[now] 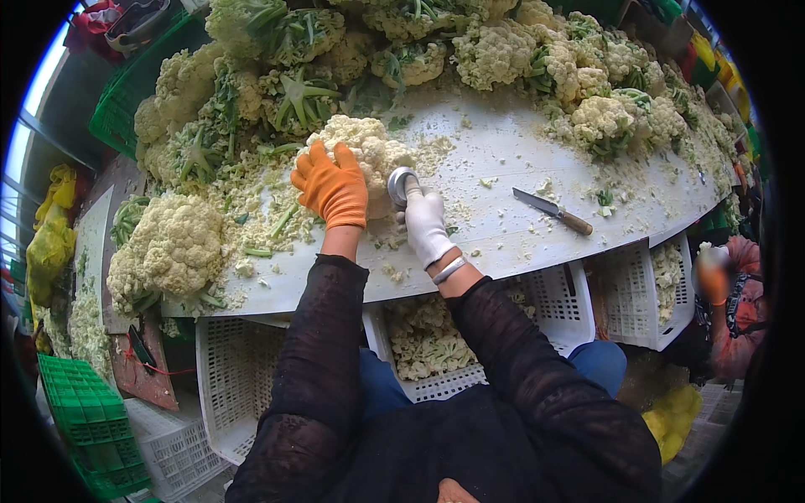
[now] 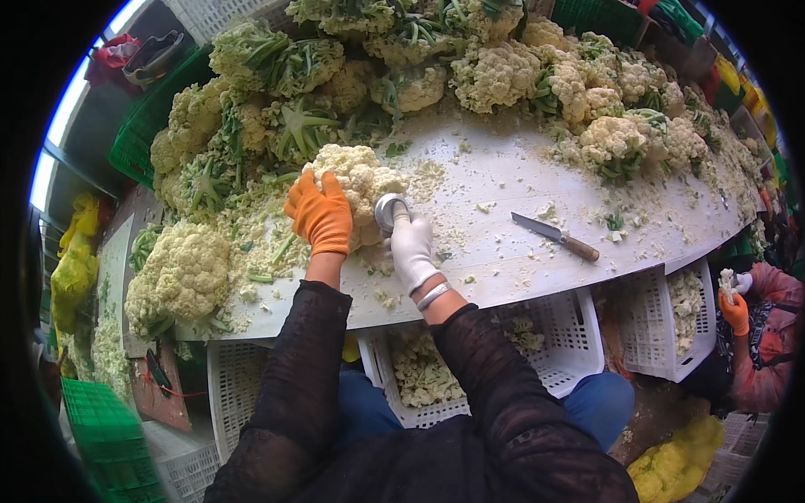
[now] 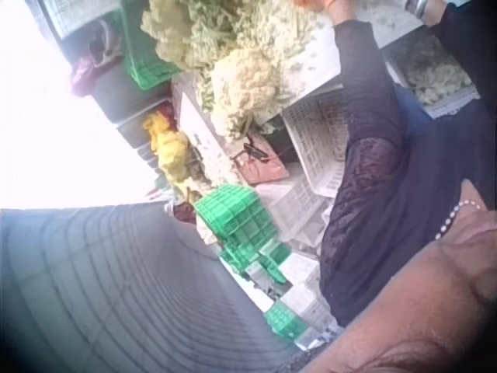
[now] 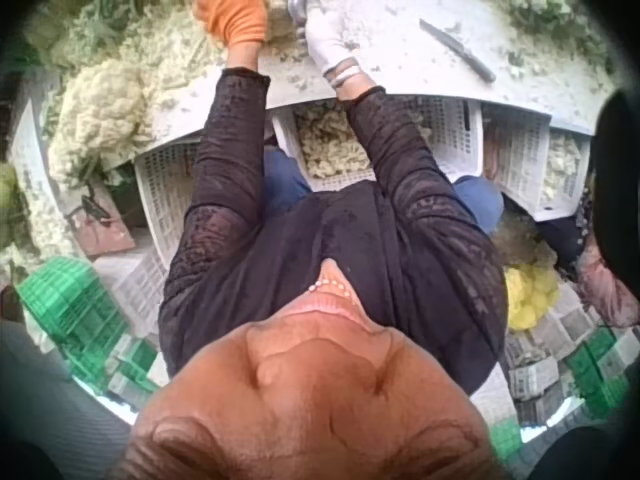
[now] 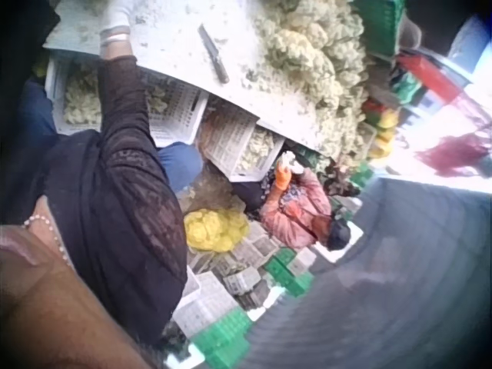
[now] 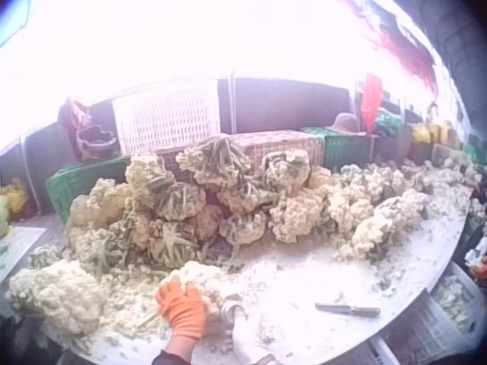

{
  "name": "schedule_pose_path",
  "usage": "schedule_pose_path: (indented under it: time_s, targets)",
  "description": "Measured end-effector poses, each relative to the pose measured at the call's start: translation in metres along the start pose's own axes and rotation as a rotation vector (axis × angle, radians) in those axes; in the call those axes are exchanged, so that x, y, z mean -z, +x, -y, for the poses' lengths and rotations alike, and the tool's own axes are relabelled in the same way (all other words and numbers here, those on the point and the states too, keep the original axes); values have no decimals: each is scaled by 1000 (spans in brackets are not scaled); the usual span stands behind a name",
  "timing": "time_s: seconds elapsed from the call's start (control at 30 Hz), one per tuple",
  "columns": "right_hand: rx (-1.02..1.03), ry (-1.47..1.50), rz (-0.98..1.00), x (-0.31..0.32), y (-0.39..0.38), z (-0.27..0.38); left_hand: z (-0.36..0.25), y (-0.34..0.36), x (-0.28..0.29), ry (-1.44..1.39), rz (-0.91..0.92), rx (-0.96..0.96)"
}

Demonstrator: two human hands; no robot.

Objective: The person sits at a table and uses a knife to cut cauliflower heads into smaller florets, placing them into a white basket. The person also moves a plastic basket and a wrapped bundle on the floor before beginning the cutting task.

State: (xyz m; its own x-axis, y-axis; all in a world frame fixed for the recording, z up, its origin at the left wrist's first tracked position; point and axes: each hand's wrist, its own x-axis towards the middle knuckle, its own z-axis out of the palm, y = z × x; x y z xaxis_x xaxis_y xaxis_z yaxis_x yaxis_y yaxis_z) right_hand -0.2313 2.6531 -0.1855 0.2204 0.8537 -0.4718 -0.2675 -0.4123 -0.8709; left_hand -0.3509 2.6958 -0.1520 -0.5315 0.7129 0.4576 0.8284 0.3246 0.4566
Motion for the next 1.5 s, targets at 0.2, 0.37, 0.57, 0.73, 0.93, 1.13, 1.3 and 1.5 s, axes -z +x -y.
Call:
schedule_pose_path:
  time_s: [0.2,0.37,0.57,0.73,0.93,1.13,1.3,1.5]
  targets:
    - [98,-192,30,31,-7,3,35,41,1,-236,93,-373]
    - [758,-402,-42,8,26,11,8,30,-10,-111,88,-172]
    - [176,-335,-158,102,73,23,8,32,-6,-106,129,-93]
    - [447,-506,258,52,60,51,9,31,-9,-118,159,-108]
    - [298,-456,125,84,89,61,22,42,-13,-113,164,-99]
    - [275,-557,78,84,110,60,14,41,-10,-175,208,-98]
    - [452,-539,504,50,56,63,21,44,-14,-171,200,-94]
    - [394,-533,207,81,82,58,19,39,-13,-152,153,-109]
